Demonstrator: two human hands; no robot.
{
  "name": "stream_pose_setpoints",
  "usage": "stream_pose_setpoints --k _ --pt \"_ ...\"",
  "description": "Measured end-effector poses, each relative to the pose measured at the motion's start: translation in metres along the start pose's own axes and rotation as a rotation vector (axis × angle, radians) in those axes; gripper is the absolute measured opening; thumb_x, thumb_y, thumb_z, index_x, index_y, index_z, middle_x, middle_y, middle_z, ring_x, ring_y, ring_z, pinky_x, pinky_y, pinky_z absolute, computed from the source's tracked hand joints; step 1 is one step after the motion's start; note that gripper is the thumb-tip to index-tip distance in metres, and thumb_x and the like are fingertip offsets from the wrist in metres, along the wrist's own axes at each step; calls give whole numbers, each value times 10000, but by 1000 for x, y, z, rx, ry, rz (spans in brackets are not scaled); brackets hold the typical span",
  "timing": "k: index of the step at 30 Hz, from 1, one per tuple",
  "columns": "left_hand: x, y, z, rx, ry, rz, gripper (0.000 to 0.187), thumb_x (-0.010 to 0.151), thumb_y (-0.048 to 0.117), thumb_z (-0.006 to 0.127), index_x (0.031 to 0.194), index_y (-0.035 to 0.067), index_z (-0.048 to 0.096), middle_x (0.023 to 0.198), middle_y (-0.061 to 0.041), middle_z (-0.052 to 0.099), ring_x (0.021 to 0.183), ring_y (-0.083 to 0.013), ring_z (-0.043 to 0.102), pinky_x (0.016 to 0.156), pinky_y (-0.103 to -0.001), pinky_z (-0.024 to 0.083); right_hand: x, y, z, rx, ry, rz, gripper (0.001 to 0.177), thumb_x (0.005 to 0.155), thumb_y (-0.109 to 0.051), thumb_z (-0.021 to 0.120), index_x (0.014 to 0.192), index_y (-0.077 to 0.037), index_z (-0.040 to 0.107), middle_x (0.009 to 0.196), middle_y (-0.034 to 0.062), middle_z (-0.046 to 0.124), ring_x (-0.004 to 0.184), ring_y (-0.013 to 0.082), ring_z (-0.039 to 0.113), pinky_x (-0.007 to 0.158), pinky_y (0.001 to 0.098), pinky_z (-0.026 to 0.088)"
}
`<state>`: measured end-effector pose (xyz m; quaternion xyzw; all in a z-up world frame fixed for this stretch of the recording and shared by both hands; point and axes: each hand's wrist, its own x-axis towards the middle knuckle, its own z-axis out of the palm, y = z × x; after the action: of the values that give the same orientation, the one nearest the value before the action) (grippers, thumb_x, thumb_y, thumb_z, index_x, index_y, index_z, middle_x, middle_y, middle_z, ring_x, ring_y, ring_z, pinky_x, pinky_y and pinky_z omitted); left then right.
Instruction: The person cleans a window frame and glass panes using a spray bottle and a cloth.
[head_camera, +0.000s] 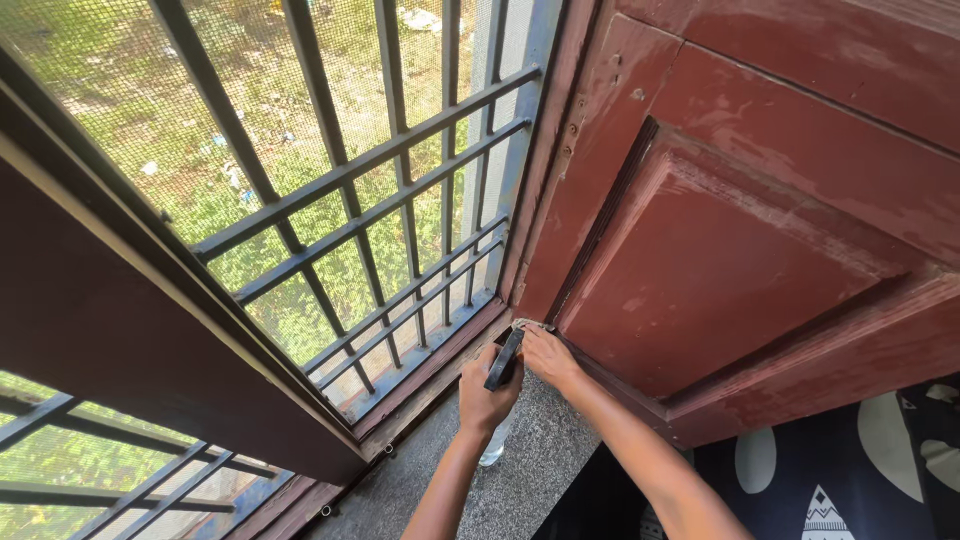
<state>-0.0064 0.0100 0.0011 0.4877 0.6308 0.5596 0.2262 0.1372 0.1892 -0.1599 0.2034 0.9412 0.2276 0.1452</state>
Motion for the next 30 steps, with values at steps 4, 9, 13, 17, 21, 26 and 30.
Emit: stream_pose_setpoints --k 4,9,13,17,21,26,30 --pt "-1 -2 0 2 41 76 222 857 243 761 800 69 636 645 -130 680 606 -340 695 580 -410 525 -20 1 1 -95 429 31 328 836 -151 569 1071 17 725 1115 106 716 1175 243 612 1104 390 421" --pt "0 -1 -4 -33 20 -6 226 857 260 757 796 78 638 589 -112 682 576 -293 727 574 -386 538 -45 2 -18 -114 448 144 354 882 -108 556 1146 86 690 1189 147 672 1112 267 620 1014 373 497" --pt "-2 0 -3 -63 1 -48 229 867 264 747 796 79 632 597 -116 691 573 -279 741 572 -380 540 -71 1 -17 -65 511 208 480 858 -102 545 1291 90 626 1291 197 620 1156 286 621 990 346 506" --pt "-4 2 4 38 20 20 233 845 290 762 819 81 665 666 -150 698 627 -348 712 586 -426 535 -90 -3 -7 -90 434 195 486 921 -82 544 1377 77 596 1307 162 619 1122 246 615 1037 367 500" --pt "-6 12 15 114 -80 -17 294 853 348 758 819 73 660 689 -177 696 682 -395 697 615 -461 536 -101 -6 -11 -33 476 206 470 909 -105 549 1350 40 622 1315 115 626 1160 249 607 1049 383 490" --pt "-9 24 26 120 -222 58 300 814 360 767 810 72 680 726 -192 699 738 -406 698 652 -470 547 -123 -6 -1 48 286 128 398 901 -110 564 1262 35 648 1321 103 621 1232 268 565 1062 439 460" --pt "-11 31 32 124 -308 112 339 808 393 758 804 61 686 797 -184 716 789 -409 696 677 -478 542 -149 -9 16 66 319 162 400 884 -108 571 1261 2 647 1338 75 615 1257 262 555 1083 441 451"
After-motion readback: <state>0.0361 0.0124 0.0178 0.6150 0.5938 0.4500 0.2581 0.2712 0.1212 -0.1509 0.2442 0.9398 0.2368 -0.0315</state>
